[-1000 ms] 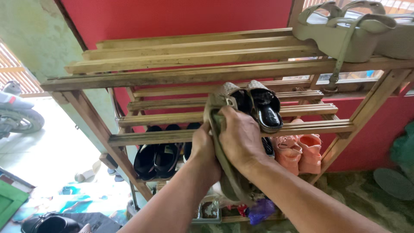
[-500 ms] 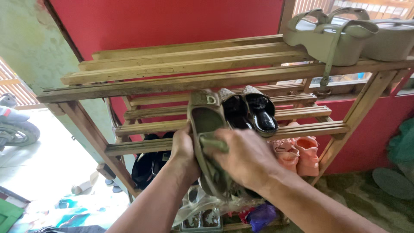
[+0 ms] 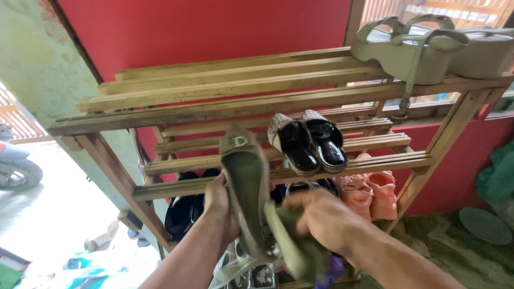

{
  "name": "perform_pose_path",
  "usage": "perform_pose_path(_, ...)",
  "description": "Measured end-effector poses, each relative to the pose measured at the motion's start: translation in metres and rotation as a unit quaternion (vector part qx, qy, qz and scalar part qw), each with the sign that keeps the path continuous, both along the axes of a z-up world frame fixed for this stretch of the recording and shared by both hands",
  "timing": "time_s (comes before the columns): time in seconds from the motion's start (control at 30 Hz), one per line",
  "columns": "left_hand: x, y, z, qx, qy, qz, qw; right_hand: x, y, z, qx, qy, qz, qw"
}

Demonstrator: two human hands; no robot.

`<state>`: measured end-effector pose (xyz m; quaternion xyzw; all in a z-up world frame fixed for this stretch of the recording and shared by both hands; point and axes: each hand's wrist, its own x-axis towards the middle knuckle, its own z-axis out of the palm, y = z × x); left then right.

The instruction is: The person wipes several pairs of shoes on a wooden rack using a cloth. They handle each shoe individually, wiping the exterior surfaces before placing them back on the rack.

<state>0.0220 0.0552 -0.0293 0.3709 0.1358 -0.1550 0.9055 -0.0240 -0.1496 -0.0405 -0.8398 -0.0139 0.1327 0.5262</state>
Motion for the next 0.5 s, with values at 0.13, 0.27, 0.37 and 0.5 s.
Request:
perform_pose_path(0.13,0.001,0.013,0.004,0.007,0.038,-0.013,0.999,-0.005,-0.025,-0.023,0.192,0.138,-0.046,0.971)
perform_pose_path(0.27,0.007,-0.002,0.003,0.004,0.048,-0.009,0.999,-0.015,-0.018,-0.023,0.011,0.081,-0.054,0.995)
perform_pose_path(0.37,0.014,-0.018,0.001,-0.023,0.033,-0.006,0.999,-0.038,0.008,-0.018,0.051,-0.023,0.002,0.998)
perform_pose_path(0.5,0.021,-0.048,-0.001,-0.057,0.042,-0.001,0.998,-0.066,0.028,0.002,-0.058,-0.078,-0.089,0.991)
